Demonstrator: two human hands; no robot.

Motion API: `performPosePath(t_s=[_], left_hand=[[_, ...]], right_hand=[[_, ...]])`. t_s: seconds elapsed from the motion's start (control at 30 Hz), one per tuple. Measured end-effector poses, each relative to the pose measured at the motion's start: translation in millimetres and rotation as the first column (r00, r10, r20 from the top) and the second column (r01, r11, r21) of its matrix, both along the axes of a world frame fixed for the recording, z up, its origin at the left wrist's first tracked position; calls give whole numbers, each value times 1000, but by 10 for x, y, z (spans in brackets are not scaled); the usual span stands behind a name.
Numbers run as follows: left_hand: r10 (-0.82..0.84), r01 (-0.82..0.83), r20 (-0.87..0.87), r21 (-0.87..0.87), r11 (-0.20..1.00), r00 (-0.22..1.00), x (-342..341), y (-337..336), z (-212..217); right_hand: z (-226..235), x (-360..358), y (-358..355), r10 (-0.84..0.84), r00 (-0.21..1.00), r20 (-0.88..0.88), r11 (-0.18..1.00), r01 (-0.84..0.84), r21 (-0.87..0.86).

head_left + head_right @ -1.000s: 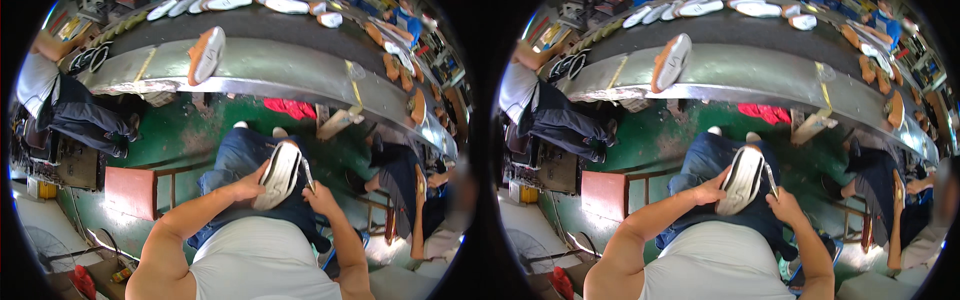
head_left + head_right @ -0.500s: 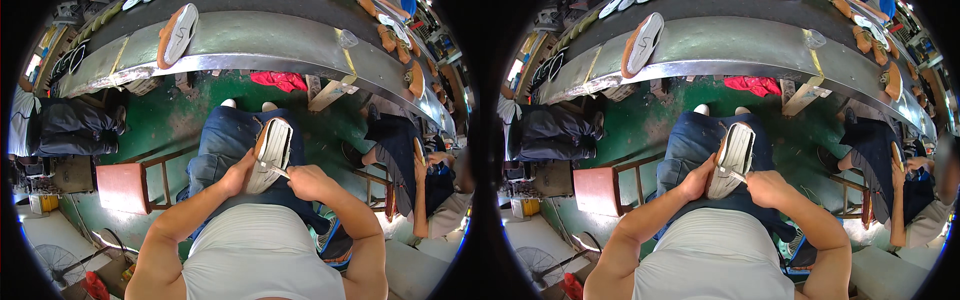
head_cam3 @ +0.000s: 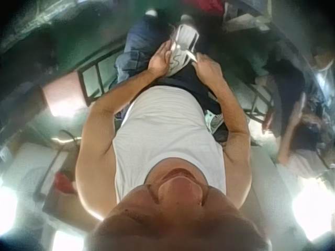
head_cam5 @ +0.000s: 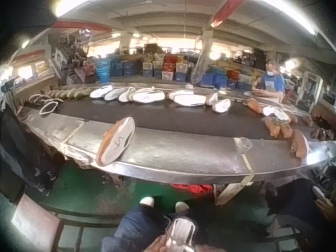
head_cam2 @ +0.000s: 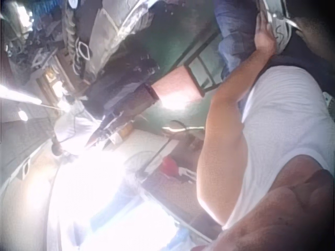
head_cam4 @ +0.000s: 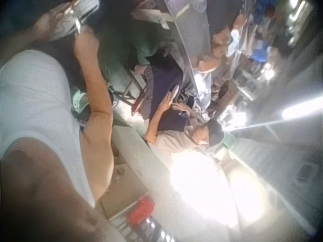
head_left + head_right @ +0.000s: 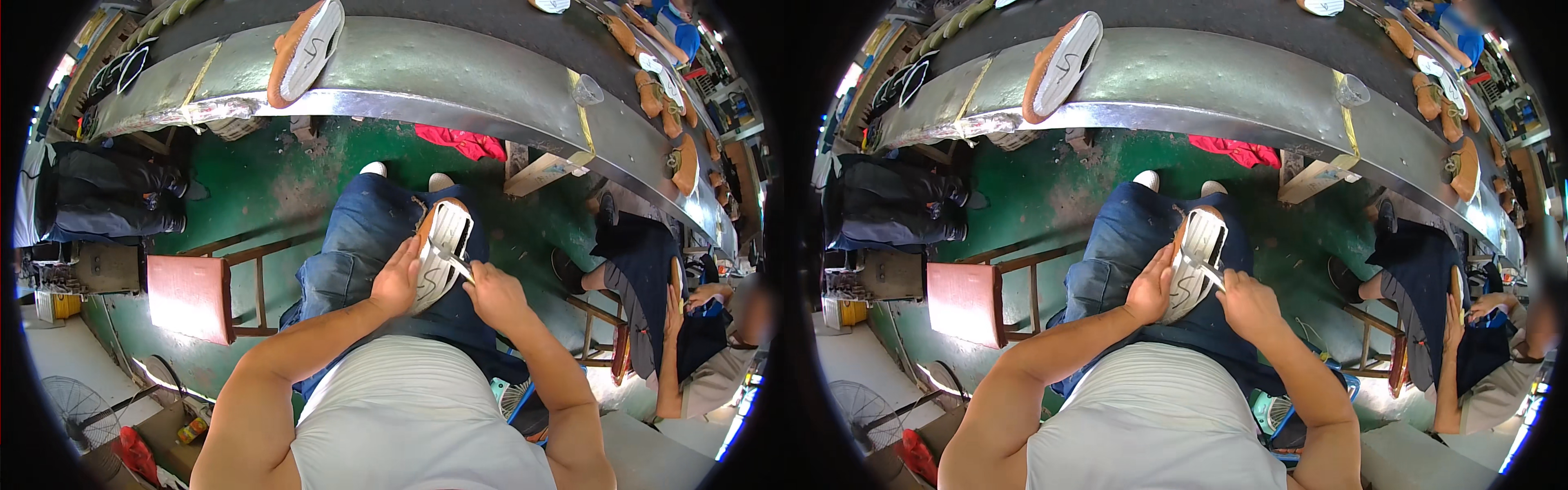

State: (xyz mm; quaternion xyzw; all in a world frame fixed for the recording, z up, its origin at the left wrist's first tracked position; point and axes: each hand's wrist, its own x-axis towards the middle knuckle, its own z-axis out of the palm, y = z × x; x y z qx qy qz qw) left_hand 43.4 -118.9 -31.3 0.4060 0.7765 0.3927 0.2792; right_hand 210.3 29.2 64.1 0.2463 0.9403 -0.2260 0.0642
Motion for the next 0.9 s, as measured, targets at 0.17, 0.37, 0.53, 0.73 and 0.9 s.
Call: performPosePath(t_s=[0.17,0.37,0.53,0.73,0.9], left_hand=[[-284,291,-274,-14,957,919,-71,63,181],[-438,392,-135,-272,879,889,-197,167,275],[-631,523,-31,-528,669,776,-228,367,742],[-639,572,-106,-354,740,762,-247,89,559],[-188,281,255,-402,872,949,-140,-159,633]], right_hand=[[-293,327,51,-149,989,14,981,149,-123],[223,99,442,-206,964,169,796,266,-544],[-237,-58,275,-170,984,47,963,176,-205],[-275,93,264,-116,993,-22,975,109,-192],[-392,493,-25,-378,926,24,735,315,-600]])
